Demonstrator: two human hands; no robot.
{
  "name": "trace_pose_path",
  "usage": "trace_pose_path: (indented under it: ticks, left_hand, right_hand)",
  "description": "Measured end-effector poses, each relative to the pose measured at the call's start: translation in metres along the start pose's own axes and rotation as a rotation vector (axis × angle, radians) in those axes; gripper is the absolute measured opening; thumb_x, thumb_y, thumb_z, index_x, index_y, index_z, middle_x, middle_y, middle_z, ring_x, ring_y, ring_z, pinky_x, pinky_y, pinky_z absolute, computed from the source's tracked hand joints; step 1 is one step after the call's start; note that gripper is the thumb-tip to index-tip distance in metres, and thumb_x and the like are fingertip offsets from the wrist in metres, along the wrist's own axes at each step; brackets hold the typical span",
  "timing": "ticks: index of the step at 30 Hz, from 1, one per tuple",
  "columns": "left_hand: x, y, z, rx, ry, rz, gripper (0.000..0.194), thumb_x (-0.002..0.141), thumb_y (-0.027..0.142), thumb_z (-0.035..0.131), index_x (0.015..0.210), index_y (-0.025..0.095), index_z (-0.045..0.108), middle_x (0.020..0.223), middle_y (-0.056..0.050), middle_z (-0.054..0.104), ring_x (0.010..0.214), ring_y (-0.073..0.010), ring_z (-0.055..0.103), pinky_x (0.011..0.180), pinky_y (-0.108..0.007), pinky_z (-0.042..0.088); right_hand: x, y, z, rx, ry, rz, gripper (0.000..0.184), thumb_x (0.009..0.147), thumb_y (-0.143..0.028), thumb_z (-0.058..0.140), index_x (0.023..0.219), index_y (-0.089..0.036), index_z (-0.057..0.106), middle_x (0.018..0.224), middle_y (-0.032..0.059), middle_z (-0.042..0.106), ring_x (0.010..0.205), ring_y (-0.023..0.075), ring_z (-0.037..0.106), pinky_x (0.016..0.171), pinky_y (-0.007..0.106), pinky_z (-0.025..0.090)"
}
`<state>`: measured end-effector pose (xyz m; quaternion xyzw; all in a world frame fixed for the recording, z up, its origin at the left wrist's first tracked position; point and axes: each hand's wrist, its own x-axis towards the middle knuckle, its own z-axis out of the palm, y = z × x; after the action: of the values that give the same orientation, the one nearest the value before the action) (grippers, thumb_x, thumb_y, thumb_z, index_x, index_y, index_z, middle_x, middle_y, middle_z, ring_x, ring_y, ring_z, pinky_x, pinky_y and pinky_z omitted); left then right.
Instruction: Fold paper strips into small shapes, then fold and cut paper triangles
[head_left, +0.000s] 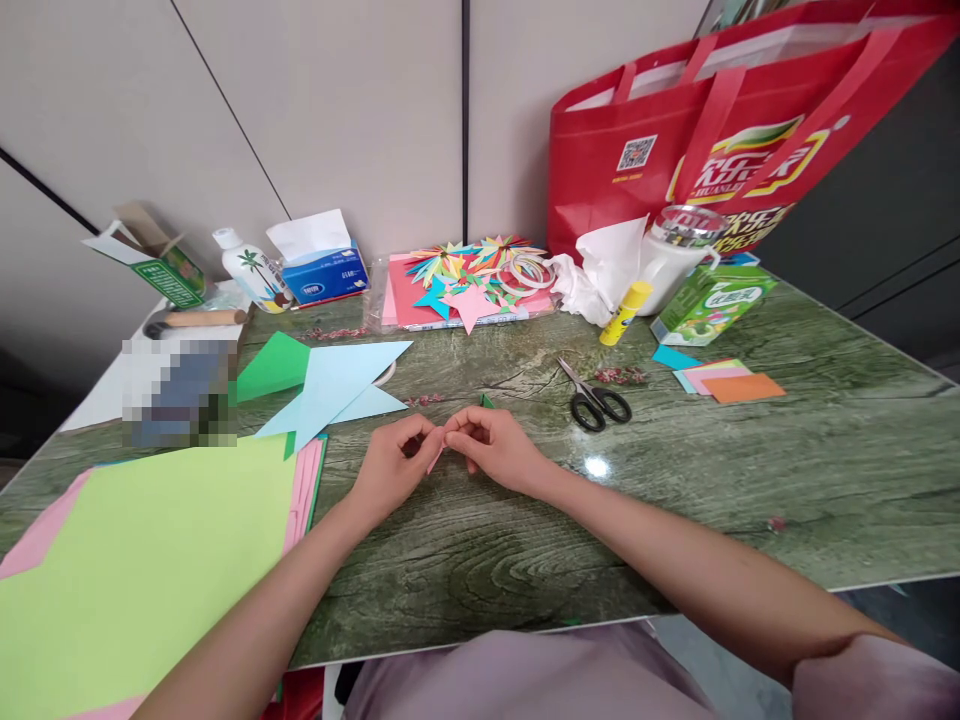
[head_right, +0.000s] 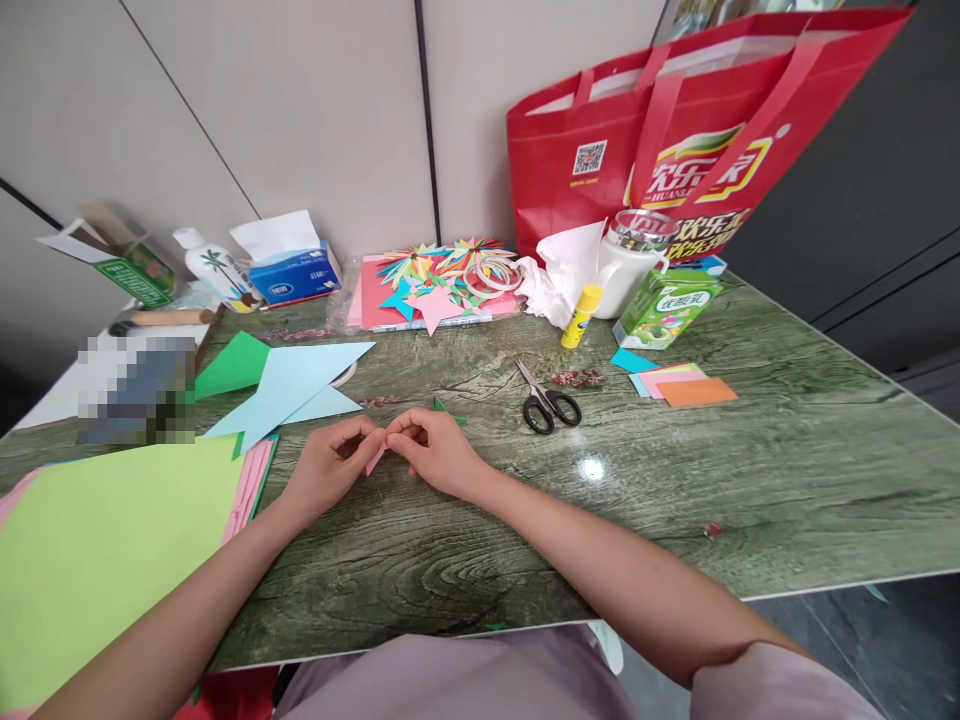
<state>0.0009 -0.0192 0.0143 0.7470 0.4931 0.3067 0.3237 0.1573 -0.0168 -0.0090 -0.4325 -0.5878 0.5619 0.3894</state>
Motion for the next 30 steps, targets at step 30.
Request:
trace_pose_path:
  ticks: [30]
  left_hand:
    - [0.003,-0.006,0.001,-0.611,0.059,-0.265,0.025,0.064,0.027,0.072,0.081,0.014,0.060,0.063,0.000,0.063,0.052,-0.0112,0.058,0.049,-0.023,0.047]
  right_hand:
    - [0.001,-0.003,0.000,0.251,0.094,-0.006,0.022,0.071,-0.036,0.062,0.076,-0.015,0.057,0.062,-0.0028,0.056,0.049,0.0070,0.052,0.048,0.021,0.049]
